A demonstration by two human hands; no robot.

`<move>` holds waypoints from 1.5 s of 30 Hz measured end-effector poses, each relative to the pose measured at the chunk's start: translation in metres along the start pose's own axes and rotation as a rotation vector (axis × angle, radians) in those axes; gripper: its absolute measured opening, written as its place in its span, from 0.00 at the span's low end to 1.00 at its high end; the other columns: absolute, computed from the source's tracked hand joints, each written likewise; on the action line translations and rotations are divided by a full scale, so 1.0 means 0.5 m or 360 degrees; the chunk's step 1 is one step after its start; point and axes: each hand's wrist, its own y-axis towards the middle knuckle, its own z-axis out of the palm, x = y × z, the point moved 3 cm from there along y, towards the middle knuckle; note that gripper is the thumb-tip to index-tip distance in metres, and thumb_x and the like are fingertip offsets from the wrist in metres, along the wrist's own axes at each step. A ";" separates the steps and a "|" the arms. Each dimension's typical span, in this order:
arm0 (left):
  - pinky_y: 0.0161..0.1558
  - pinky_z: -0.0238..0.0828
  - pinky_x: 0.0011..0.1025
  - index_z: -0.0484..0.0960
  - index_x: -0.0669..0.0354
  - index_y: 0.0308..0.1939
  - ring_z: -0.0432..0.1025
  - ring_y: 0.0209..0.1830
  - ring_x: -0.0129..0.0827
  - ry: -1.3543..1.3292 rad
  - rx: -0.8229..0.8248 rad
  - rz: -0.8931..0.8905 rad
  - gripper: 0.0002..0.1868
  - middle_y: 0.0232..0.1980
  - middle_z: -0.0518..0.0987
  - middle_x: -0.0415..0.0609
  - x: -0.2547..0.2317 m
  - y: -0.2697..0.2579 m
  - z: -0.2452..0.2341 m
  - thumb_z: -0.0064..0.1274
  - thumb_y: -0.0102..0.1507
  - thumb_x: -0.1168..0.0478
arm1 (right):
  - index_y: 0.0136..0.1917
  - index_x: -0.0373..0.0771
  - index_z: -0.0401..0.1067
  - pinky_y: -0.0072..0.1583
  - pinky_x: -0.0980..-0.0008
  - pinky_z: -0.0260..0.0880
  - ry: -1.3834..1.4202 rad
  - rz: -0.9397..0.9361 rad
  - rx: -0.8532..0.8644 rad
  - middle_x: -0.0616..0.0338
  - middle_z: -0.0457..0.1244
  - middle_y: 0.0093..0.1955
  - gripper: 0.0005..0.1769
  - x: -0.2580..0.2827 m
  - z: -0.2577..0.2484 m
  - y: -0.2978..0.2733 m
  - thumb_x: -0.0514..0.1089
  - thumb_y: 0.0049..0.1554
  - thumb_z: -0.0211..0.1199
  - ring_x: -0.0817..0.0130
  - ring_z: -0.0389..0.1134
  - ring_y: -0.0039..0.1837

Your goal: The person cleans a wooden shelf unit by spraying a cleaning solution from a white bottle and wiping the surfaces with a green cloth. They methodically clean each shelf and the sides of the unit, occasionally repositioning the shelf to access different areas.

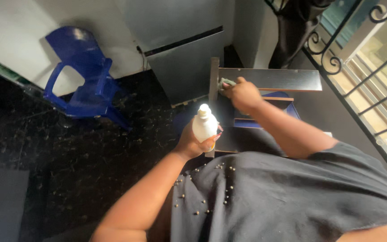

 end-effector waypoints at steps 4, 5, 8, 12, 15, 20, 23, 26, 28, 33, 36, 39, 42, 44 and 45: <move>0.56 0.77 0.31 0.71 0.62 0.56 0.76 0.51 0.30 -0.0291 0.0029 -0.0005 0.24 0.51 0.79 0.49 -0.002 0.001 0.006 0.63 0.60 0.65 | 0.63 0.54 0.77 0.63 0.62 0.67 -0.0184 -0.0112 -0.0103 0.63 0.71 0.52 0.18 -0.096 -0.024 0.071 0.45 0.62 0.56 0.64 0.69 0.54; 0.57 0.76 0.31 0.70 0.62 0.57 0.76 0.51 0.30 -0.0290 0.0027 0.0000 0.24 0.51 0.79 0.49 -0.001 0.001 0.007 0.63 0.60 0.65 | 0.62 0.52 0.78 0.63 0.59 0.67 -0.0110 -0.0078 -0.0322 0.64 0.71 0.53 0.16 -0.115 -0.034 0.095 0.43 0.63 0.56 0.64 0.69 0.55; 0.58 0.77 0.31 0.69 0.61 0.57 0.75 0.52 0.29 -0.0452 0.0076 0.0023 0.25 0.52 0.78 0.48 0.003 -0.001 0.010 0.62 0.59 0.65 | 0.58 0.54 0.79 0.57 0.58 0.69 0.0170 0.0199 -0.0310 0.63 0.71 0.51 0.19 -0.111 -0.018 0.126 0.42 0.54 0.59 0.56 0.66 0.56; 0.57 0.77 0.32 0.70 0.62 0.58 0.76 0.51 0.30 -0.0333 0.0074 0.0027 0.24 0.52 0.79 0.49 0.012 0.005 0.008 0.62 0.61 0.66 | 0.54 0.44 0.81 0.56 0.58 0.70 0.0127 0.0299 -0.0426 0.58 0.71 0.52 0.13 -0.050 0.008 0.134 0.49 0.66 0.57 0.57 0.66 0.60; 0.54 0.76 0.31 0.70 0.62 0.59 0.76 0.50 0.30 -0.0199 0.0040 -0.0027 0.26 0.50 0.80 0.49 0.015 0.006 0.007 0.62 0.60 0.66 | 0.60 0.48 0.80 0.56 0.63 0.71 -0.0220 0.0081 -0.0375 0.66 0.71 0.56 0.17 0.008 0.025 0.091 0.44 0.60 0.58 0.61 0.64 0.64; 0.56 0.77 0.31 0.69 0.59 0.59 0.76 0.50 0.28 -0.0338 0.0118 -0.0011 0.26 0.50 0.79 0.45 0.007 0.016 0.009 0.61 0.59 0.67 | 0.65 0.55 0.77 0.55 0.63 0.69 0.0101 0.0013 -0.0460 0.71 0.67 0.68 0.30 -0.005 -0.016 -0.014 0.36 0.51 0.58 0.60 0.64 0.55; 0.56 0.76 0.32 0.71 0.60 0.57 0.76 0.50 0.29 -0.0233 0.0132 -0.0005 0.23 0.49 0.80 0.46 -0.006 0.016 0.008 0.61 0.60 0.68 | 0.65 0.54 0.77 0.56 0.65 0.66 0.0152 0.0115 -0.0434 0.70 0.67 0.69 0.28 -0.035 -0.019 -0.048 0.37 0.53 0.58 0.61 0.64 0.52; 0.55 0.75 0.32 0.73 0.60 0.55 0.77 0.50 0.30 -0.0102 0.0108 0.0032 0.21 0.48 0.80 0.47 -0.017 0.019 0.005 0.61 0.60 0.68 | 0.62 0.56 0.79 0.60 0.71 0.65 -0.0092 0.0362 -0.0102 0.71 0.70 0.62 0.22 -0.086 0.012 -0.053 0.40 0.58 0.59 0.64 0.64 0.57; 0.55 0.76 0.32 0.73 0.60 0.54 0.77 0.50 0.30 -0.0102 0.0099 -0.0004 0.21 0.48 0.80 0.46 -0.017 0.019 0.008 0.62 0.59 0.67 | 0.60 0.57 0.80 0.63 0.72 0.64 -0.0159 0.0539 -0.0026 0.71 0.72 0.56 0.18 -0.135 0.048 -0.066 0.42 0.59 0.59 0.64 0.65 0.60; 0.56 0.75 0.33 0.74 0.61 0.53 0.77 0.51 0.32 -0.0084 0.0131 -0.0045 0.20 0.48 0.80 0.48 -0.022 0.019 0.005 0.61 0.59 0.68 | 0.54 0.52 0.81 0.62 0.59 0.64 0.0326 0.1045 -0.0464 0.58 0.68 0.57 0.14 -0.306 0.068 -0.159 0.44 0.55 0.64 0.61 0.69 0.57; 0.54 0.76 0.32 0.73 0.61 0.53 0.76 0.50 0.31 -0.0187 0.0155 -0.0074 0.20 0.49 0.80 0.48 -0.017 0.013 -0.001 0.60 0.59 0.67 | 0.53 0.46 0.81 0.60 0.60 0.69 0.0953 0.1593 -0.0789 0.47 0.64 0.62 0.09 -0.371 0.063 -0.223 0.48 0.63 0.64 0.55 0.69 0.58; 0.56 0.78 0.33 0.73 0.61 0.53 0.76 0.50 0.31 -0.0268 0.0173 -0.0078 0.20 0.49 0.79 0.48 -0.013 0.011 0.000 0.61 0.59 0.68 | 0.53 0.44 0.81 0.60 0.58 0.71 0.0707 0.1544 -0.0724 0.45 0.63 0.63 0.10 -0.366 0.065 -0.207 0.44 0.62 0.61 0.52 0.69 0.59; 0.56 0.77 0.31 0.71 0.61 0.54 0.76 0.50 0.30 -0.0301 0.0151 -0.0035 0.21 0.49 0.79 0.47 -0.013 0.013 0.003 0.60 0.59 0.69 | 0.56 0.46 0.80 0.55 0.54 0.71 0.0255 0.1340 -0.0467 0.43 0.61 0.62 0.17 -0.286 0.054 -0.123 0.36 0.56 0.57 0.46 0.68 0.59; 0.56 0.76 0.32 0.72 0.62 0.54 0.76 0.49 0.31 -0.0279 0.0135 -0.0042 0.20 0.48 0.79 0.48 -0.012 0.015 0.003 0.60 0.60 0.69 | 0.60 0.46 0.78 0.57 0.53 0.71 0.0391 0.1184 -0.0539 0.43 0.62 0.61 0.15 -0.189 0.050 -0.079 0.43 0.67 0.52 0.46 0.68 0.56; 0.56 0.76 0.32 0.72 0.62 0.54 0.76 0.49 0.31 -0.0270 0.0124 -0.0048 0.20 0.48 0.79 0.49 -0.010 0.014 0.004 0.60 0.60 0.70 | 0.63 0.49 0.78 0.58 0.54 0.71 0.0349 0.0990 -0.0528 0.43 0.62 0.60 0.17 -0.148 0.045 -0.068 0.43 0.69 0.50 0.46 0.67 0.54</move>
